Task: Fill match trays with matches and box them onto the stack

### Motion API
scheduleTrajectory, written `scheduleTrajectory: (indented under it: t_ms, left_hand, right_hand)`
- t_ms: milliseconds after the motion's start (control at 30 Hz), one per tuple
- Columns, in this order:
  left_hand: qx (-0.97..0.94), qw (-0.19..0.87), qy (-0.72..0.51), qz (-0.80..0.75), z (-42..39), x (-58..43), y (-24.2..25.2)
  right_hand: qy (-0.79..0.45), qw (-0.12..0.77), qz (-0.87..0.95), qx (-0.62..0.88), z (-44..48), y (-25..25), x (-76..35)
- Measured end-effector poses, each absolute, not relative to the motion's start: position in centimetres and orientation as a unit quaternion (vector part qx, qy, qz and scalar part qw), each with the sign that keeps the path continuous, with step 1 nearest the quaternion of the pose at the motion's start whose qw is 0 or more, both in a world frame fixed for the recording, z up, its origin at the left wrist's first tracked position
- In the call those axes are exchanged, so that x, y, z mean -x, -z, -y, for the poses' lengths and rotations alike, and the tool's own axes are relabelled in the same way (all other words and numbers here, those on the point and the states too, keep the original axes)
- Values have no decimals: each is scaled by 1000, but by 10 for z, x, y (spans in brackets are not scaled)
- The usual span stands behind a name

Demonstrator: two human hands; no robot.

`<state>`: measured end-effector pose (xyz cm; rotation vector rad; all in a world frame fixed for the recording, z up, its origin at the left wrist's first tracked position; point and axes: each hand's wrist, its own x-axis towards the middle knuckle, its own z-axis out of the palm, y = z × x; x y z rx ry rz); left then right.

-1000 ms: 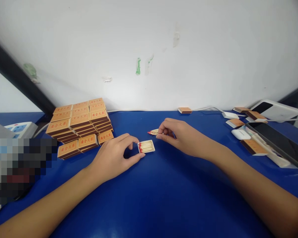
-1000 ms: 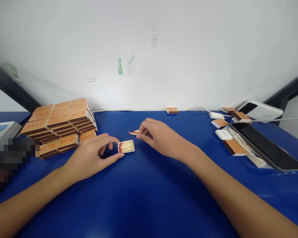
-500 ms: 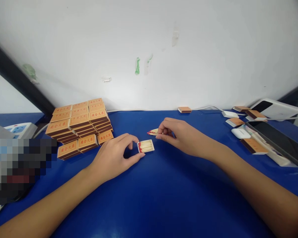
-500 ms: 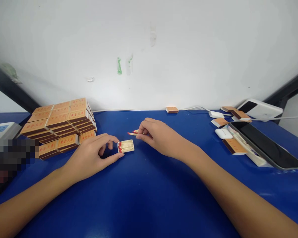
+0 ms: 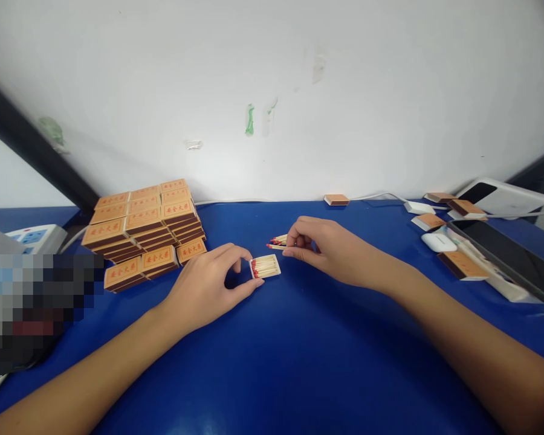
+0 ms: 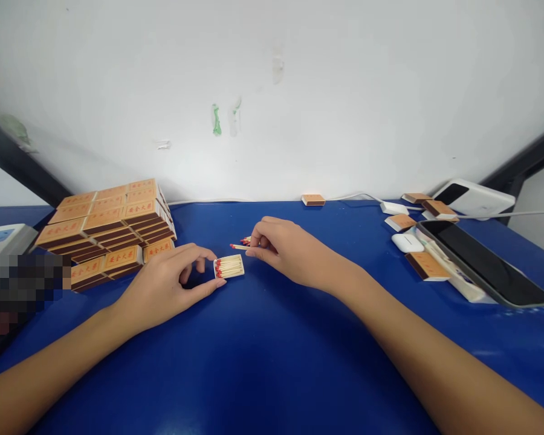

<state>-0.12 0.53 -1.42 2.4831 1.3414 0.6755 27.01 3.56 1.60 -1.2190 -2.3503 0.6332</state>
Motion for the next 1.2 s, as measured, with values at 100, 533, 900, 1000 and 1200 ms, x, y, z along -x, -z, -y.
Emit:
scheduleTrajectory:
  t_ms: [100,533,900,1000,1200]
  left_hand:
    - [-850,120,-227,-459,-6,1,14]
    - [-852,116,-233,-454,-7,2,16]
    - [-856,111,-235,-446,-7,2,17]
    - [-856,113,-232,-448,-7,3,17]
    - [-854,116,-230,-452,-6,2,16]
  right_hand:
    - [-225,208,845,438,-36,-16,-270]
    - [-227,208,845,436,-37,-15,-272]
    - [-268,185,855,403,-26,-12,-259]
    - [-252,172,870,388,-24,-5,-255]
    - [-254,167,873,382,-24,1,-250]
